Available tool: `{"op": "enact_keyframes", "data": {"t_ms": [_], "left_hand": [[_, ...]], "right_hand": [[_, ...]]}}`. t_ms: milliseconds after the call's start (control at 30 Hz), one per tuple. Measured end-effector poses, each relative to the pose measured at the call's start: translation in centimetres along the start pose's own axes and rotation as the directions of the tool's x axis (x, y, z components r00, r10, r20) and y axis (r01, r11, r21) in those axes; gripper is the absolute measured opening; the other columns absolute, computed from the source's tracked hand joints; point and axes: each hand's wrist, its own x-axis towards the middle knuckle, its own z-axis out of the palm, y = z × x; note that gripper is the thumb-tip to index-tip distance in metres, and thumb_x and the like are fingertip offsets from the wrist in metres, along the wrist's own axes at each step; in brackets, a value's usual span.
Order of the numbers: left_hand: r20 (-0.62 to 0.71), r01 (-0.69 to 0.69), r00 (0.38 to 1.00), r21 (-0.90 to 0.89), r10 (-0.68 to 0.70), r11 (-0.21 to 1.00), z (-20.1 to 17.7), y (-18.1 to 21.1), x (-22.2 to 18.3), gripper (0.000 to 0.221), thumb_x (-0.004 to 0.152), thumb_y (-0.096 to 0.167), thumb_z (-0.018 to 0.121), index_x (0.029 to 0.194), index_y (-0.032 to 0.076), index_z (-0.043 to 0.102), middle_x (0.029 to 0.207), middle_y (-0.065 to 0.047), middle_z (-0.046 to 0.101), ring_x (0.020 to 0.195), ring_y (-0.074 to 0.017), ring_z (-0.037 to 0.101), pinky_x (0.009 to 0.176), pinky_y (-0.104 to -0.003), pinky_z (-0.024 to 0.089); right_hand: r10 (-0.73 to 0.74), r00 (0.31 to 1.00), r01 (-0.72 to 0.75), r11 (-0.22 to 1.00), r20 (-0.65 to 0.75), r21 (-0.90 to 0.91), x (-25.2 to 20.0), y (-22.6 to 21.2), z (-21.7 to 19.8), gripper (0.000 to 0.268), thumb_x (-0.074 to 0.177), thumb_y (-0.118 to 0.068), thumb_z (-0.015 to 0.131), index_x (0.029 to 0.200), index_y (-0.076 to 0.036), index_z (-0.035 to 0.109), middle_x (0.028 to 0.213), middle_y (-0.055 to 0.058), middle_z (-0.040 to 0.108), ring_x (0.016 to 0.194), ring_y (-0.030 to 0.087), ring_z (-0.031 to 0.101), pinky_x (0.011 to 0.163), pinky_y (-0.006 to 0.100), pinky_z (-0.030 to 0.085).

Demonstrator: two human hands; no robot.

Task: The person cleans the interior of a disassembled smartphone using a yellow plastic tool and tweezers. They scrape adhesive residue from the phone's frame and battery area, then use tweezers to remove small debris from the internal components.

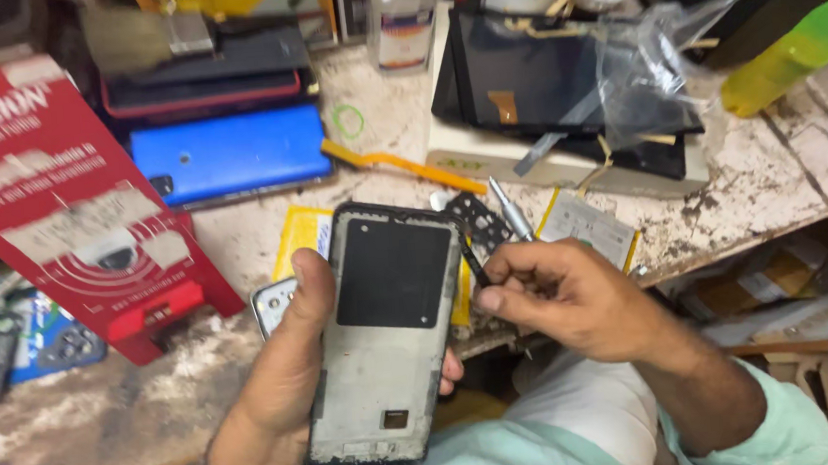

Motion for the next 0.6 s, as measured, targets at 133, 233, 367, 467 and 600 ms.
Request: {"op": "enact_keyframes", "data": {"t_ms": [133, 233, 367, 467, 600], "left_hand": [[-0.181, -0.170, 0.970, -0.042, 0.160, 0.985, -1.5, -0.8, -3.3, 0.101, 0.090, 0.081, 0.038, 0.148, 0.000, 0.052, 0.101, -0.024, 0.073, 0.085, -0.0351, 0.076, 0.074, -0.047, 0.063], [-0.114, -0.228, 0.971, -0.168, 0.211, 0.959, -2.2, -0.8, -6.4, 0.101, 0.101, 0.078, 0.034, 0.156, -0.006, 0.047, 0.104, -0.038, 0.073, 0.082, -0.0354, 0.074, 0.068, -0.041, 0.060], [-0.321, -0.290, 0.901, 0.049, 0.290, 0.956, -2.1, -1.8, -6.3, 0.098, 0.097, 0.078, 0.033, 0.148, -0.004, 0.048, 0.130, -0.028, 0.069, 0.078, -0.0335, 0.075, 0.070, -0.043, 0.064], [-0.320, -0.309, 0.896, 0.048, 0.307, 0.950, -2.0, -1.7, -6.2, 0.093, 0.099, 0.075, 0.032, 0.148, -0.003, 0.049, 0.131, -0.027, 0.067, 0.083, -0.0308, 0.075, 0.066, -0.039, 0.063], [-0.320, -0.339, 0.875, 0.132, 0.364, 0.931, -2.1, 0.1, -4.9, 0.085, 0.103, 0.070, 0.032, 0.144, -0.002, 0.053, 0.128, -0.026, 0.068, 0.082, -0.0308, 0.075, 0.066, -0.040, 0.063]], "right_hand": [[-0.059, 0.989, 0.077, 0.989, -0.137, 0.126, -1.3, 1.0, -0.5, 0.012, 0.089, -0.008, 0.075, 0.093, 0.001, 0.068, 0.081, 0.002, 0.062, 0.071, 0.010, 0.060, 0.062, 0.026, 0.051], [-0.244, 0.948, 0.306, 0.878, -0.205, 0.369, -1.9, 2.0, 1.7, 0.014, 0.093, 0.001, 0.070, 0.106, 0.002, 0.063, 0.096, 0.011, 0.073, 0.089, 0.019, 0.073, 0.080, 0.034, 0.063], [-0.364, 0.924, 0.375, 0.809, -0.115, 0.453, -1.6, 3.1, 6.5, 0.014, 0.103, 0.006, 0.060, 0.116, 0.005, 0.058, 0.113, 0.016, 0.070, 0.112, 0.025, 0.071, 0.102, 0.039, 0.060], [-0.303, 0.932, 0.363, 0.783, -0.201, 0.505, -0.2, 3.1, 7.5, 0.018, 0.102, 0.000, 0.061, 0.118, 0.003, 0.056, 0.112, 0.017, 0.073, 0.111, 0.024, 0.073, 0.100, 0.039, 0.061], [-0.154, 0.964, 0.240, 0.856, -0.216, 0.459, 2.0, 2.0, 7.0, 0.018, 0.100, -0.004, 0.061, 0.117, 0.002, 0.056, 0.108, 0.016, 0.073, 0.108, 0.021, 0.072, 0.099, 0.035, 0.058]]}}
